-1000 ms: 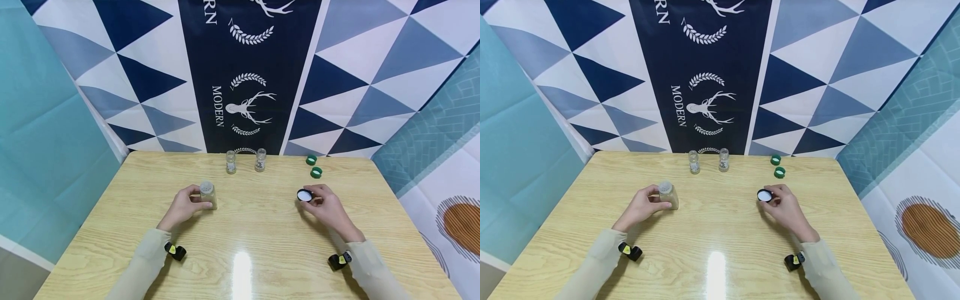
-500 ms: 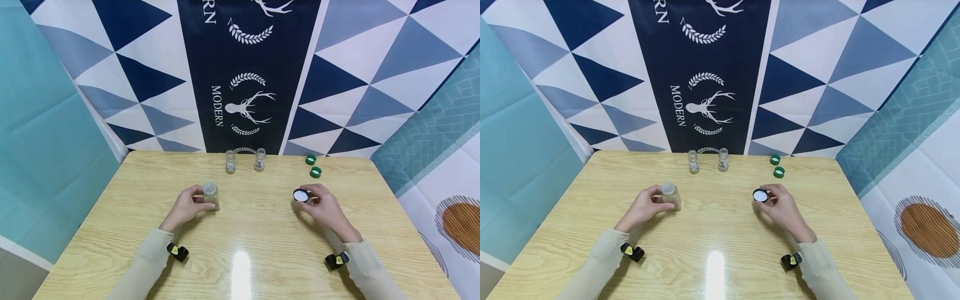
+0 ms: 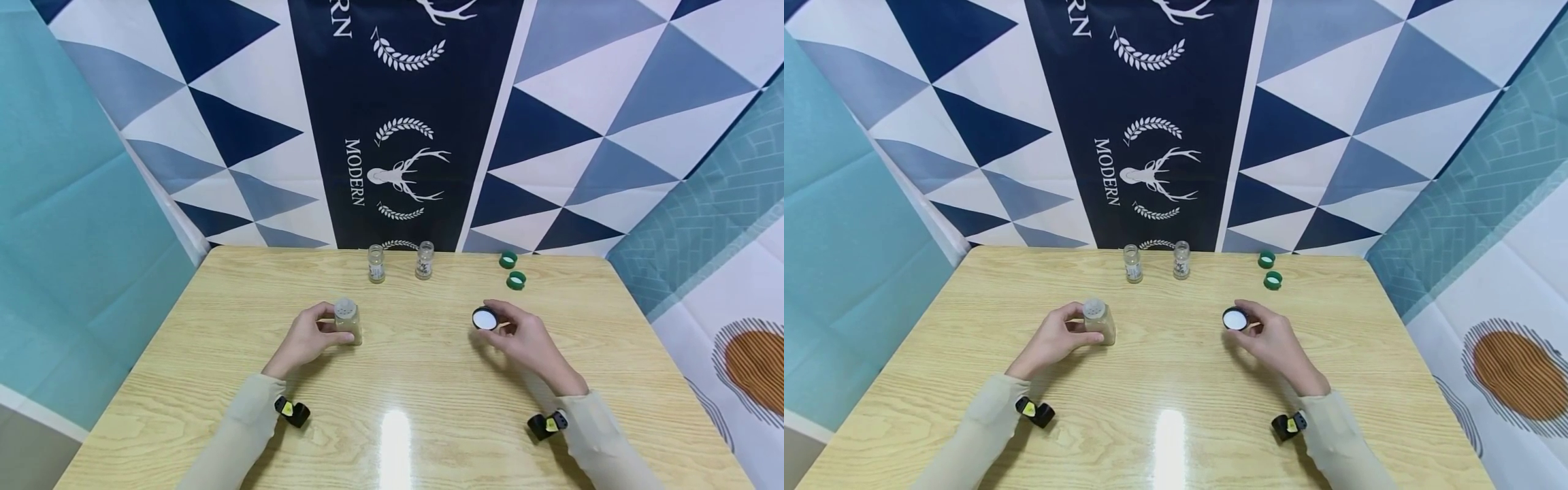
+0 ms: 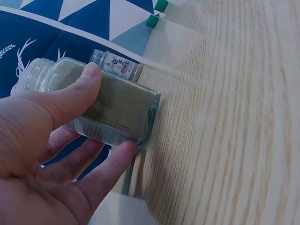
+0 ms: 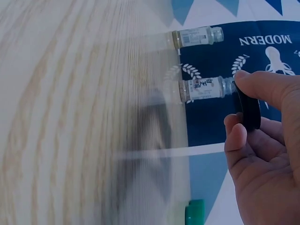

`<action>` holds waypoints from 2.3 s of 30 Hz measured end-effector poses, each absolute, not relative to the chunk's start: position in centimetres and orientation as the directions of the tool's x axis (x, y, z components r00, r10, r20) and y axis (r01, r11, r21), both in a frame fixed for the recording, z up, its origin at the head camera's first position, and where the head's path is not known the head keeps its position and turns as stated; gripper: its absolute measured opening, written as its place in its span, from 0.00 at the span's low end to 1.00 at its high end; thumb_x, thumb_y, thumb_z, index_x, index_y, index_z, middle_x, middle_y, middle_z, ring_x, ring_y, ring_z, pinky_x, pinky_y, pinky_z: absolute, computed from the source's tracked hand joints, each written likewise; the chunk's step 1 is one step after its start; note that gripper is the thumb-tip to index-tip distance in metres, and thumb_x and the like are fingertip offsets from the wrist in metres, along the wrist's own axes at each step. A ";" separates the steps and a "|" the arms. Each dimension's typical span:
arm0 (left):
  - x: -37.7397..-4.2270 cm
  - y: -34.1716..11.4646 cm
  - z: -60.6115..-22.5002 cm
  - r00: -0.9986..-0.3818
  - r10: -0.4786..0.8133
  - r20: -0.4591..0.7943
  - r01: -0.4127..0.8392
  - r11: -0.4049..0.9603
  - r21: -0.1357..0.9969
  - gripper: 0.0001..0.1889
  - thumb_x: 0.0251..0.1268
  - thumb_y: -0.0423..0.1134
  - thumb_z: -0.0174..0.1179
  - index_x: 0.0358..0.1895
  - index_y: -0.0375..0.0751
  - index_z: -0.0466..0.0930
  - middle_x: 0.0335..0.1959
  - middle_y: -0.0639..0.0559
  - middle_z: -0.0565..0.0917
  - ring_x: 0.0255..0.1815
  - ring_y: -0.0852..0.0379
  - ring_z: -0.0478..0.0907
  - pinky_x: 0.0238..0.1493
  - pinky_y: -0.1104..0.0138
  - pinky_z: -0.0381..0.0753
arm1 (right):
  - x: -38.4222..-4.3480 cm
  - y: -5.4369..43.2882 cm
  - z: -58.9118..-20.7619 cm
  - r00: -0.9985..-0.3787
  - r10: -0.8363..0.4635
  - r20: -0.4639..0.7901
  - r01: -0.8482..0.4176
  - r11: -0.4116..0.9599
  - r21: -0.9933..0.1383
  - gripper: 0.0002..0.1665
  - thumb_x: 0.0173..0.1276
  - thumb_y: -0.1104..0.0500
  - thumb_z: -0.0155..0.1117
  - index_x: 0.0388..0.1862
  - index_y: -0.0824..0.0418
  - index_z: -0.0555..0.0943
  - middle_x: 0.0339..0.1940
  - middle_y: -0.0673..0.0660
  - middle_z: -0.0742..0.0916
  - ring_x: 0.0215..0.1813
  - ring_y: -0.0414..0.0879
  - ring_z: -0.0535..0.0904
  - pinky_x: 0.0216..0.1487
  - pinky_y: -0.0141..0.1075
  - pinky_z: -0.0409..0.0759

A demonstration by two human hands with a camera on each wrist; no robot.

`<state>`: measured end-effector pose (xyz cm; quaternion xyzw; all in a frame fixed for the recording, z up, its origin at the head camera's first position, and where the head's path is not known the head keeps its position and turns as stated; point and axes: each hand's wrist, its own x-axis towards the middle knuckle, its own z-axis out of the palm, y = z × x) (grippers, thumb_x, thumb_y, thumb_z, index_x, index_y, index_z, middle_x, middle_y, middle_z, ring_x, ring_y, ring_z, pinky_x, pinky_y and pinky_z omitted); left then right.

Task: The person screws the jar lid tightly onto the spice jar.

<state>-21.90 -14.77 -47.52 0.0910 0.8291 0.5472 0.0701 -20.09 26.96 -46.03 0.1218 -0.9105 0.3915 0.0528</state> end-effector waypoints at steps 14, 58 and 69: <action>-21.8 -14.2 -47.3 -0.973 0.231 -0.020 0.074 0.392 0.917 0.24 0.56 0.36 0.78 0.55 0.40 0.82 0.54 0.44 0.85 0.54 0.46 0.86 0.50 0.62 0.89 | -20.0 26.1 -45.8 -0.965 -0.186 0.187 -0.264 0.655 -0.708 0.29 0.64 0.62 0.77 0.64 0.64 0.81 0.48 0.62 0.88 0.39 0.45 0.82 0.38 0.28 0.83; -21.6 -12.5 -47.8 -0.971 0.238 -0.006 0.079 0.347 0.934 0.24 0.55 0.35 0.78 0.56 0.41 0.83 0.55 0.45 0.85 0.53 0.47 0.87 0.50 0.63 0.89 | -20.0 24.1 -46.4 -0.971 -0.201 0.130 -0.228 0.609 -0.760 0.31 0.64 0.57 0.78 0.65 0.62 0.81 0.45 0.58 0.88 0.38 0.46 0.80 0.37 0.29 0.81; -21.5 -12.2 -47.8 -0.973 0.232 0.004 0.087 0.349 0.933 0.23 0.55 0.35 0.79 0.55 0.42 0.83 0.54 0.47 0.86 0.52 0.48 0.87 0.50 0.63 0.89 | -19.9 24.1 -46.5 -0.969 -0.205 0.141 -0.239 0.610 -0.756 0.30 0.65 0.56 0.77 0.65 0.60 0.81 0.48 0.59 0.88 0.38 0.46 0.79 0.37 0.28 0.80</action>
